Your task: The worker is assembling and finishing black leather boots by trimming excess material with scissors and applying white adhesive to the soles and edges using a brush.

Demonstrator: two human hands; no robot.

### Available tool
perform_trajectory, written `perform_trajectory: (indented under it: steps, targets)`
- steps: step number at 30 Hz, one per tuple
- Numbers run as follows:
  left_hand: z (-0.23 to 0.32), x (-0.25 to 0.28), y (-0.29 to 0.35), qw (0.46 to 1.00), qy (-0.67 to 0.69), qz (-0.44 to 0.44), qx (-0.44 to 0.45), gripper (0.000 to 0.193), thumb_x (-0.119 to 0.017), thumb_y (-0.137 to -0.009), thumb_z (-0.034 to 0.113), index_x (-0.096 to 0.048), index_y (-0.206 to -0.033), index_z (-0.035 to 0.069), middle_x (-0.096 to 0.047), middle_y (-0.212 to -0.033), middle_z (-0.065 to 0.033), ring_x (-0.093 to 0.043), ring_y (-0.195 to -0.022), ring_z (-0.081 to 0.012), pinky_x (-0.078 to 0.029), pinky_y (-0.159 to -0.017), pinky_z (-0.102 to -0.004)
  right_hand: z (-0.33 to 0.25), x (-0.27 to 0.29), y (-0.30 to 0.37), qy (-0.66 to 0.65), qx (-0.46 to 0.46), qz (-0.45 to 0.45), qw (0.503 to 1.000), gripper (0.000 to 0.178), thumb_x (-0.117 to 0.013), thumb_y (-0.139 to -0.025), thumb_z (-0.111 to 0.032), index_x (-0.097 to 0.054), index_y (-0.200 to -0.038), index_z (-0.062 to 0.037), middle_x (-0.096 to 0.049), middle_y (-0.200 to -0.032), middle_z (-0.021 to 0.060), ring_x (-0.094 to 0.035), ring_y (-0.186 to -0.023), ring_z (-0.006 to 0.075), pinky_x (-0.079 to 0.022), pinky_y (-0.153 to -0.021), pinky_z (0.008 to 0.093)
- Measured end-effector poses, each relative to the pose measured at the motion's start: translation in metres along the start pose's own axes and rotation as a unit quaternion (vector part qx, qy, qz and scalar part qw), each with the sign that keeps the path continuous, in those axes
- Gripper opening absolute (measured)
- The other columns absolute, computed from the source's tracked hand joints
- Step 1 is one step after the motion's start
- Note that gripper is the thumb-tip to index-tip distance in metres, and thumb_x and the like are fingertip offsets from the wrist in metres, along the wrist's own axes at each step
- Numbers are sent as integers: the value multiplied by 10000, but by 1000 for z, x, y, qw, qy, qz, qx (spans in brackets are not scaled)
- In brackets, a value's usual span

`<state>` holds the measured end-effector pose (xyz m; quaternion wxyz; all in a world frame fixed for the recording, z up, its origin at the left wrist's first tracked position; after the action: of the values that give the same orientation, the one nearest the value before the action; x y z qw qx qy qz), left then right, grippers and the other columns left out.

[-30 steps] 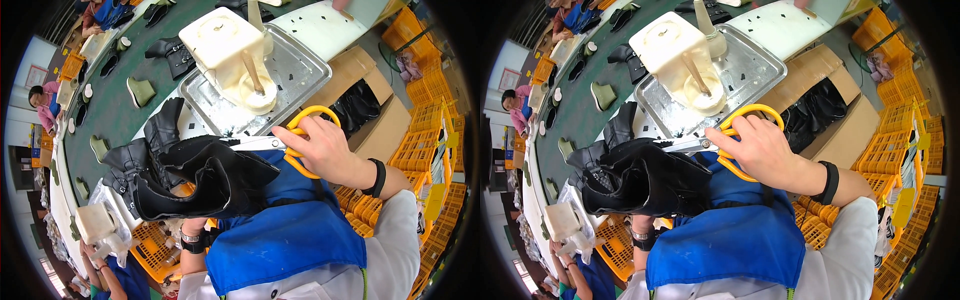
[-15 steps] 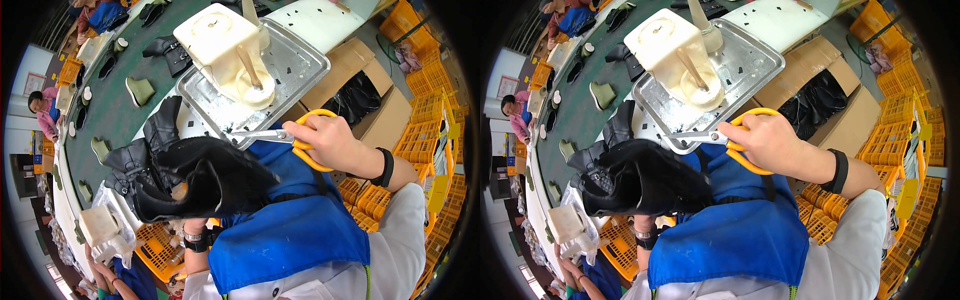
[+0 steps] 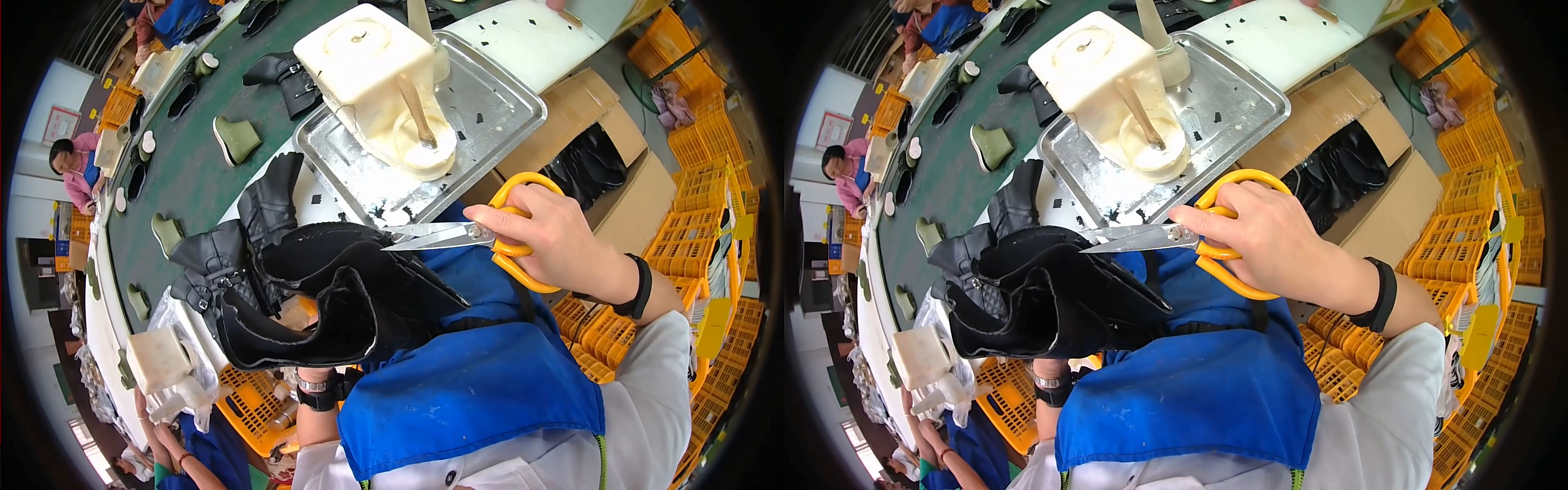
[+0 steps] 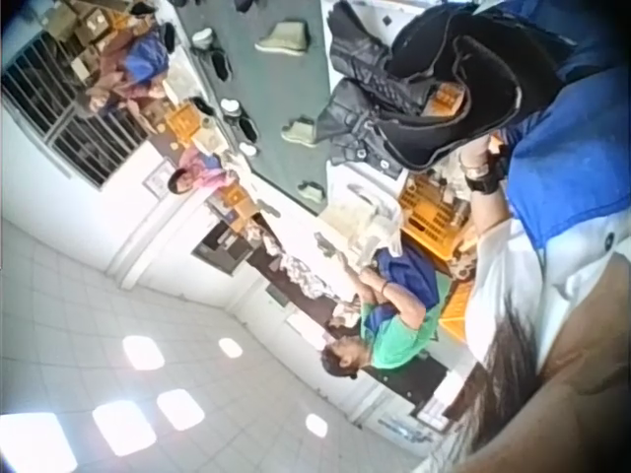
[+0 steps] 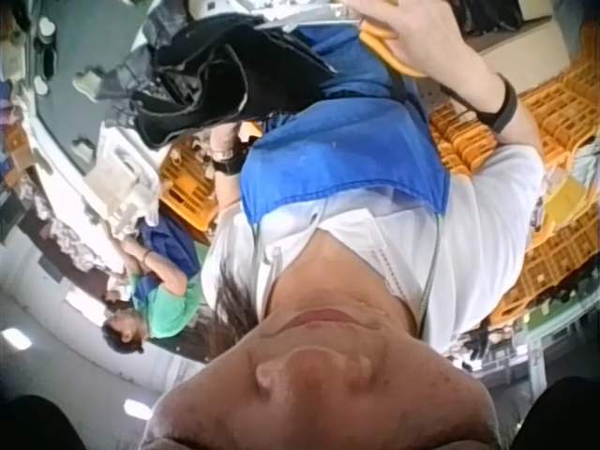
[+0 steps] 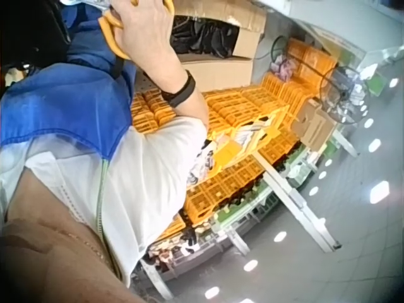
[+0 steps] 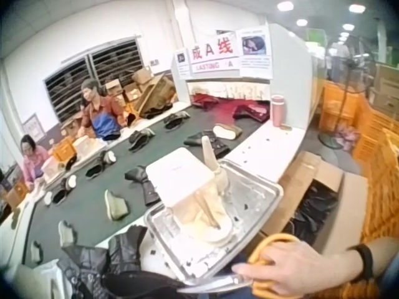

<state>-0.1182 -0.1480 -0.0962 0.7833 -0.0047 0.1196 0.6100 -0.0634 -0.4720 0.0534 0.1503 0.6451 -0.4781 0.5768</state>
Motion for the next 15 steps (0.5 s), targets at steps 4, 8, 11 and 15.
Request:
perform_trajectory:
  steps: [4,8,11,15]
  targets:
    - [0,4,1,1000,4,9,0,499,-658,-718,-17,-483,-1185,0,-528,-1167,-89,-518,-1027,-188,-413,-902,-310,-5,-5,0,-6,4,-4,1000,439,-683,-630,-67,-595,-1051,-153,-461,-685,43,-500,-614,200,-422,-502,301]
    - [0,6,0,1000,8,7,1,497,-657,-717,-19,-484,-1182,0,-529,-1166,-88,-518,-1025,-187,-414,-900,-310,-7,-6,1,9,15,9,1000,438,-688,-640,-127,-587,-1065,-163,-481,-681,38,-525,-586,195,-430,-491,305]
    - [0,9,-1,1000,10,7,0,495,-657,-716,-21,-485,-1180,0,-529,-1165,-88,-519,-1024,-187,-415,-899,-310,-6,-9,2,24,16,10,1000,428,-688,-646,-130,-591,-1061,-165,-482,-669,34,-525,-572,191,-428,-471,301]
    - [-1,8,-1,1000,14,9,-1,493,-656,-714,-22,-487,-1177,0,-530,-1163,-88,-519,-1022,-187,-416,-898,-310,-5,-14,3,-14,4,15,1000,413,-689,-652,-131,-593,-1051,-173,-482,-663,33,-526,-571,188,-424,-454,300]
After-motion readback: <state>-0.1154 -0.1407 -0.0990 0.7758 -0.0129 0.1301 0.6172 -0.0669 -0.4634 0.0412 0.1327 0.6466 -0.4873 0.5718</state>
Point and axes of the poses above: each hand's wrist, its own y-axis away from the middle knuckle, its own x-axis out of the back of the hand, z = x × y, the point moved 5 cm from there along -y, towards the middle knuckle
